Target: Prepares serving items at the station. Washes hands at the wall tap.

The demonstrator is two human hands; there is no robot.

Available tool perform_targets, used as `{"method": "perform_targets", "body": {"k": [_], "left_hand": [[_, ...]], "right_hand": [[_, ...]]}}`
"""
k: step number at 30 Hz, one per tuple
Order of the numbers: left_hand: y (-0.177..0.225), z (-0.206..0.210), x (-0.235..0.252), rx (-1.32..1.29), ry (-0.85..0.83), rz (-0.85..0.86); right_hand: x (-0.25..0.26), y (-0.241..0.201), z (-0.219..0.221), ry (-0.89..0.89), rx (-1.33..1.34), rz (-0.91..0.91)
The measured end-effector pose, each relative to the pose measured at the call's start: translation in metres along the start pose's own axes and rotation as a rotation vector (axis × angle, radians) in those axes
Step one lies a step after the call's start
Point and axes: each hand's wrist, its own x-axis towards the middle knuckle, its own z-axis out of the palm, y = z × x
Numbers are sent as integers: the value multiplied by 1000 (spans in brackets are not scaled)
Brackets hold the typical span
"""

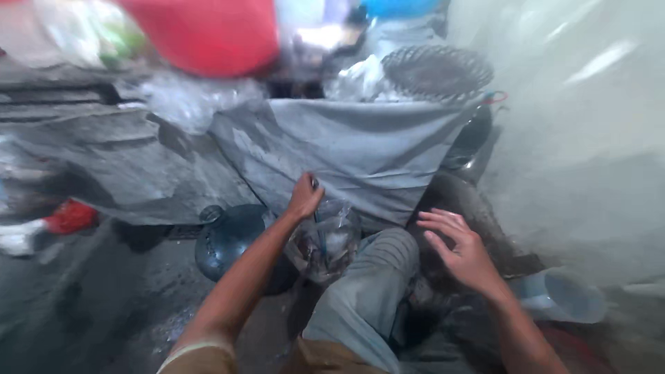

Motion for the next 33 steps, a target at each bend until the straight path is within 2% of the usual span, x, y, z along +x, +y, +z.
{"method": "perform_targets", "body": {"k": [2,5,6,8,11,14,17,19,21,22,24,27,30,32,33], "left_hand": [[-10,6,-5,160,-154,-31],[-14,10,-20,466,-535,-195],[-12,10,-25,552,-649,-207],[-9,11,-30,705,-791,-127],[-5,15,-36,738,-836,-20],[7,10,-39,499,-804,-64],[1,10,-34,319,-703,-140],[3,8,-30,390,-567,-111],[32,-2,-29,433,-415,23],[56,-9,-30,347,-344,106],[112,-14,-35,-27,-265,269],[204,10,-41,-695,-438,388],[280,56,-55,-972,-633,253],[312,101,-63,-993,-618,125],[319,128,-66,-944,-612,85]], "right_hand": [[2,9,-11,13,-38,14],[23,14,-28,34,-142,1],[36,13,-35,57,-198,-7],[70,9,-48,145,-330,-37],[132,2,-65,269,-569,-87],[184,6,-77,299,-739,-80],[210,18,-85,336,-733,-70],[212,23,-91,430,-740,-136],[198,23,-99,556,-779,-199],[186,22,-103,617,-801,-211],[152,20,-102,718,-799,-214],[80,18,-89,817,-719,-211],[-2,10,-77,679,-722,-236],[-47,7,-86,448,-708,-235],[-67,6,-99,314,-673,-171]]}}
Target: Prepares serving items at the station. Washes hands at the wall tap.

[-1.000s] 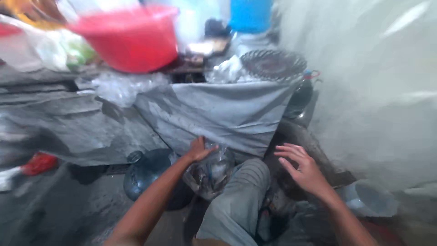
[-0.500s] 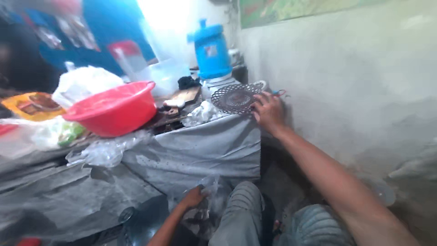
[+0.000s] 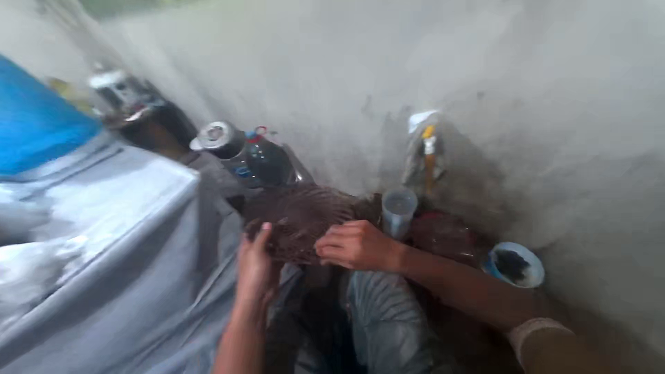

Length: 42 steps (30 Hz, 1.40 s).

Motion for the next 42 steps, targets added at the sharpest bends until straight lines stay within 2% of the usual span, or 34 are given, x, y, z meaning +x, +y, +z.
{"method": "perform_targets", "body": {"k": [2,5,7,9,13,17,19,22,24,25,27,29,30,32,34,35,36,38,40,42], "left_hand": [[-41,32,24,152,-25,-37],[-72,88,41,608,-214,42],[-80,136,41,876,-365,65],[-90,183,41,1032,-488,18],[-119,254,40,1130,-636,-79],[-174,278,32,973,-607,-189],[-196,278,29,921,-598,-220],[-210,286,24,901,-633,-221],[-218,289,19,869,-642,-211],[-220,290,16,873,-670,-205],[-226,290,11,880,-757,-179],[-232,292,10,893,-827,-146],[-232,293,10,894,-840,-140],[-229,293,14,856,-808,-120],[-230,295,19,812,-750,-163],[-232,296,20,790,-713,-206],[-235,296,20,770,-668,-254],[-232,290,19,772,-563,-315],[-212,285,17,803,-519,-296],[-191,278,9,842,-485,-244]], "right_hand": [[-16,28,-43,-196,16,253],[-17,108,-118,-174,-370,828],[-12,156,-152,-269,-569,1174],[-9,185,-165,-400,-605,1342],[-8,205,-159,-499,-561,1360],[-10,214,-156,-578,-526,1338],[-20,227,-169,-684,-470,1207],[-49,259,-191,-793,-380,869],[-59,266,-196,-732,-390,756],[-66,263,-192,-645,-439,745],[-92,239,-172,-336,-529,847],[-134,198,-135,51,-408,1103],[-159,172,-110,168,-301,1278],[-208,113,-48,264,-38,1481],[-228,69,1,390,252,1549],[-230,61,18,472,397,1543],[-236,62,30,484,513,1484],[-246,80,42,336,577,1367],[-240,98,34,87,366,1381],[-251,121,41,28,194,1484]]}}
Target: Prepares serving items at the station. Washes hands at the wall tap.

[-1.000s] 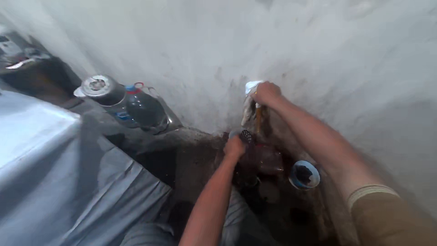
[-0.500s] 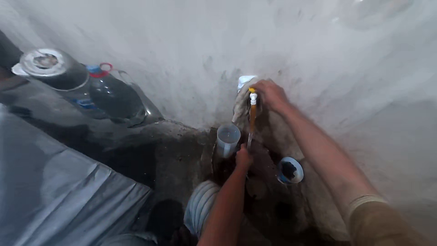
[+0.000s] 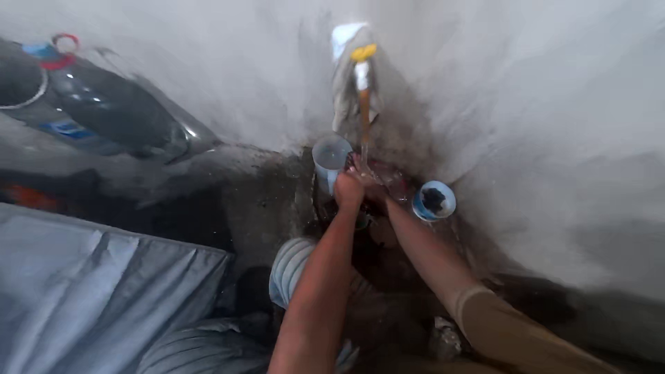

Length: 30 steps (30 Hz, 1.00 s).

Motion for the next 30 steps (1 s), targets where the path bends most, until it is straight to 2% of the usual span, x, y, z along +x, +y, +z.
{"method": "perform_targets", "body": {"k": [2,4,5,8,10,12,14,15,16,19,20,22,25,27,30], "left_hand": [[4,-9,-14,14,49,29],[5,-13,-22,-1,110,86],[1,-14,-22,-14,147,116],[-7,-15,-13,-40,197,123],[-11,-12,-7,-52,234,86],[-15,-8,-3,-77,269,66],[-18,-7,-4,-93,258,62],[-19,-8,-6,-84,238,65],[-21,-6,-6,-69,217,74],[-18,0,-6,5,133,73],[-18,2,-7,32,106,97],[-17,4,-10,92,33,168],[-22,10,-6,225,-89,284],[-23,8,-3,324,-169,327],[-19,-4,-8,378,-179,438]], "right_hand": [[21,23,3,-38,-121,73],[18,19,4,-112,-180,206],[6,11,9,-97,-133,218],[-53,-21,18,-77,197,102],[-85,-25,12,-170,267,53],[-101,-17,-4,-248,88,37],[-101,-15,-35,-295,-172,153],[-92,-23,-55,-301,-275,233],[-79,-36,-75,-234,-354,254],[-30,-91,-130,238,-395,-34],[-10,-121,-146,298,-389,-118],[27,-178,-170,301,-464,-178],[67,-236,-180,221,-685,-115],[75,-258,-178,196,-790,-52],[77,-274,-170,160,-893,12]]}}
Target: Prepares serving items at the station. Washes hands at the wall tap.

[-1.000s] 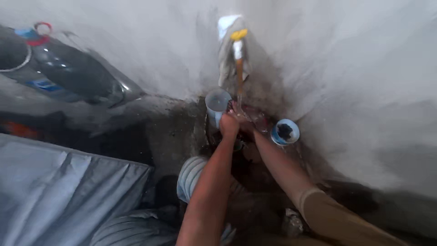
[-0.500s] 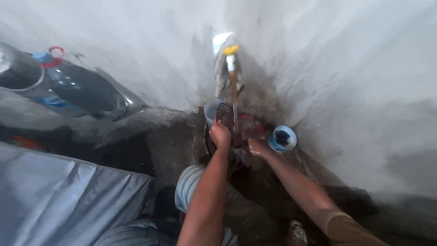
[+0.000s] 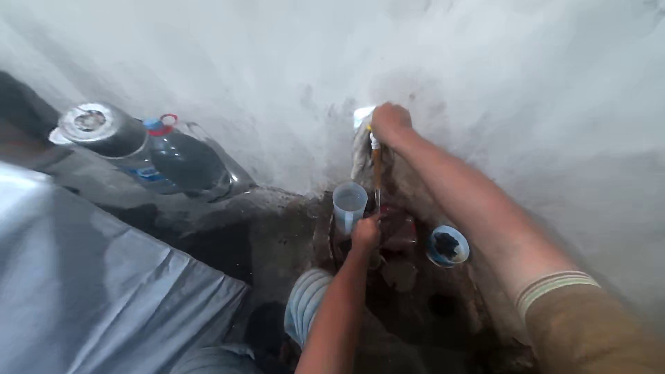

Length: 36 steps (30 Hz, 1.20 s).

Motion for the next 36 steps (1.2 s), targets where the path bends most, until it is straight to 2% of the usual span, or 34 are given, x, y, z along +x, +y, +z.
{"method": "perform_targets", "body": {"k": [3,7,10,13,16,17,20,21,22,25,26,30,31,33,35,36], "left_hand": [[8,-12,-10,16,74,55],[6,-14,-15,-93,316,116],[7,-17,-18,-140,471,197],[9,-15,-23,-142,637,451],[7,-13,-23,-4,733,695],[7,-12,-24,46,671,692],[12,-6,-29,197,98,424],[13,-2,-28,208,9,353],[12,0,-28,201,-9,300],[4,-8,-32,84,249,269],[6,-16,-35,52,343,264],[7,-59,-59,-48,570,191],[4,-69,-63,-17,609,211],[-6,-86,-73,98,672,337],[-28,-108,-94,143,705,440],[-41,-124,-110,136,721,406]], "right_hand": [[5,2,3,-44,-63,-40],[12,11,11,-12,-54,-73],[10,2,15,9,-102,-17],[9,-13,21,5,-119,67],[22,-37,28,6,-119,186],[28,-42,29,10,-101,244],[32,-40,31,-20,-47,329],[28,-33,27,-33,-62,275],[22,-23,23,-30,-64,184],[-4,24,21,107,-9,-139],[-23,47,26,101,20,-251],[-104,116,72,-399,356,-668],[-118,118,84,-451,321,-699],[-138,98,102,-338,167,-647],[-152,55,110,-253,43,-588],[-152,34,115,-234,30,-627]]}}
